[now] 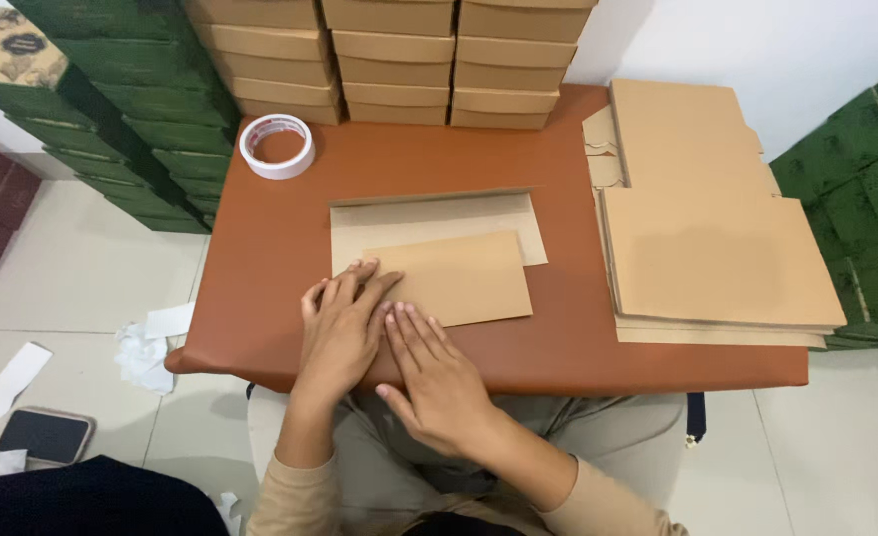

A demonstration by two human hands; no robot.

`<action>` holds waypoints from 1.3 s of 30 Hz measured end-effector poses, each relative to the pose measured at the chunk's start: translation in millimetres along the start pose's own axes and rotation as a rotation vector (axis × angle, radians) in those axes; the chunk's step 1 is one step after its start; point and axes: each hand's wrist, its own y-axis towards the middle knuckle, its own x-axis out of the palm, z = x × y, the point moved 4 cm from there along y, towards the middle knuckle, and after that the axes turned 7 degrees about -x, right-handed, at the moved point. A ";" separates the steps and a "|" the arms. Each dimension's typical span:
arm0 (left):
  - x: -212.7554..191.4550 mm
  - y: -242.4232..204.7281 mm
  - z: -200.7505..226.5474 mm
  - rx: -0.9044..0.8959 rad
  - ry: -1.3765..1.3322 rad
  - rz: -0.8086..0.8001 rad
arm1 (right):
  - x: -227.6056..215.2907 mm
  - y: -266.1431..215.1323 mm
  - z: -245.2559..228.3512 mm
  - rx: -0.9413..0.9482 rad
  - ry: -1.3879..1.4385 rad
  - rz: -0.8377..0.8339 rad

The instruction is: The person folds a flat cardboard sheet into a box shape by hand, folding the side flaps and tucking the tabs into slots to secure the structure. The person then closes the top flaps to complete the box.

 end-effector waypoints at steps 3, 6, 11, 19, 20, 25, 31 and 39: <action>-2.8 0.3 3.6 0.011 0.031 0.010 | -5.2 -13.9 19.2 0.115 -0.037 -0.204; -3.2 0.1 3.8 -0.013 0.025 -0.016 | -33.1 -38.3 38.7 0.157 -0.058 -0.196; -2.5 0.8 3.5 0.009 0.031 0.024 | -56.4 -74.6 59.4 0.185 -0.205 -0.095; 1.0 -2.3 -1.7 0.026 0.061 0.099 | -18.9 -31.2 34.0 0.192 -0.153 -0.068; 1.0 -1.6 -1.5 0.027 0.057 0.114 | -10.4 -21.2 25.3 0.127 -0.144 -0.018; -8.7 -4.0 5.4 -0.035 -0.028 0.057 | 4.8 18.9 -5.5 -0.008 -0.037 0.060; -14.8 -5.7 9.7 -0.038 0.007 -0.014 | -24.2 15.0 28.7 0.054 -0.023 0.026; -15.2 -8.3 11.0 -0.083 -0.139 0.027 | -50.7 42.5 132.9 0.154 -0.003 -0.387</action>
